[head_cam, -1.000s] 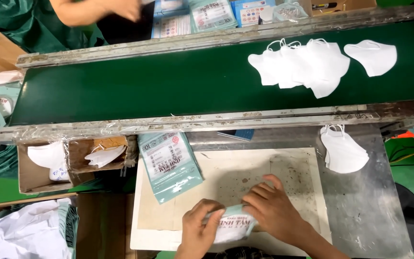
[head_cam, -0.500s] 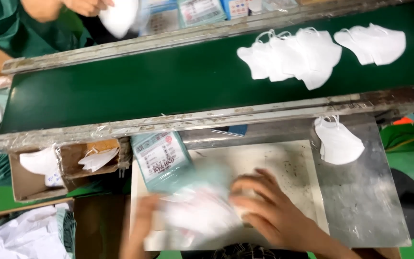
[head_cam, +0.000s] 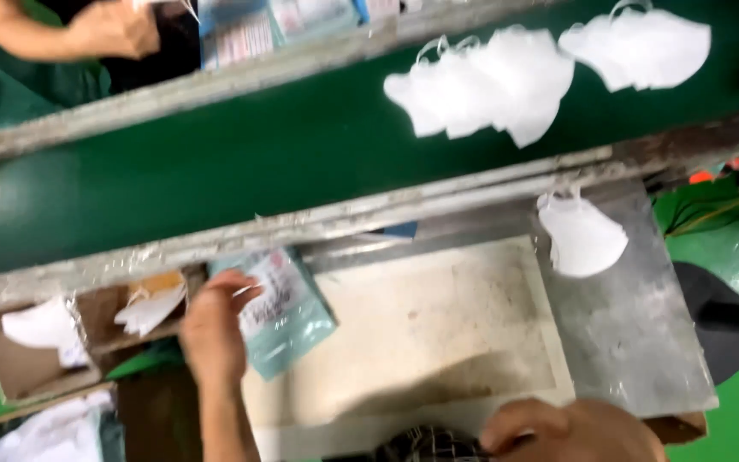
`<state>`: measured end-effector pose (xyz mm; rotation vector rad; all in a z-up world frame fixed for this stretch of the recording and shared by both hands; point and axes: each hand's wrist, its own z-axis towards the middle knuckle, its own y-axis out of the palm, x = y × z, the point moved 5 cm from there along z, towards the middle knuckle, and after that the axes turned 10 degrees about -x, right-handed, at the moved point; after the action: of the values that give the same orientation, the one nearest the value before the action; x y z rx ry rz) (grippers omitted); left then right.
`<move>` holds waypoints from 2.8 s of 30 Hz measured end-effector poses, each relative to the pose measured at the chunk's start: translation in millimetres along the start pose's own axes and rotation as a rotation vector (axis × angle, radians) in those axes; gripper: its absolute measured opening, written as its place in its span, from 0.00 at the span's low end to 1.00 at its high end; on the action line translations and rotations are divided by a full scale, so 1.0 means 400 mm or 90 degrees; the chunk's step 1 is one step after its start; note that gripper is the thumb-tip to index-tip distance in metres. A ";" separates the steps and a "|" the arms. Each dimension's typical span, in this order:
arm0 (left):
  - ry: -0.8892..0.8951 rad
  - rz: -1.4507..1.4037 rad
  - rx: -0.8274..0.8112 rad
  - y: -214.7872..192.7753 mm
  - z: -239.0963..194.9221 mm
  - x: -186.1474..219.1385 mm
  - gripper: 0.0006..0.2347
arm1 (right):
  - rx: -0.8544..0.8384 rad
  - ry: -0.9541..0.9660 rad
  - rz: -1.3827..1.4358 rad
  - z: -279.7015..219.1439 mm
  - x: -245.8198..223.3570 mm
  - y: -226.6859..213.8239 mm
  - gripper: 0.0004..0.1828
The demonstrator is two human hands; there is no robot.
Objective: Packing facial masks into plastic pouches at a manufacturing workstation.
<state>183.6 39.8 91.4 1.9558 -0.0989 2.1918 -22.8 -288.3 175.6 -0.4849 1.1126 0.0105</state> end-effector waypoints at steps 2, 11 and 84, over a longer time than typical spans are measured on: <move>0.064 0.200 -0.087 0.113 0.079 0.034 0.14 | 0.041 0.015 -0.040 0.028 0.058 -0.077 0.23; -0.108 0.952 -0.250 0.516 0.542 -0.171 0.43 | 0.423 0.251 -0.238 0.106 0.498 -0.497 0.21; 0.007 0.177 -0.474 0.282 -0.276 -0.001 0.16 | 0.381 0.201 0.759 -0.160 0.556 0.179 0.42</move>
<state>54.1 -50.2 87.1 1.5534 -1.0670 1.8932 5.4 -299.6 -64.7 0.7759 1.4980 0.6395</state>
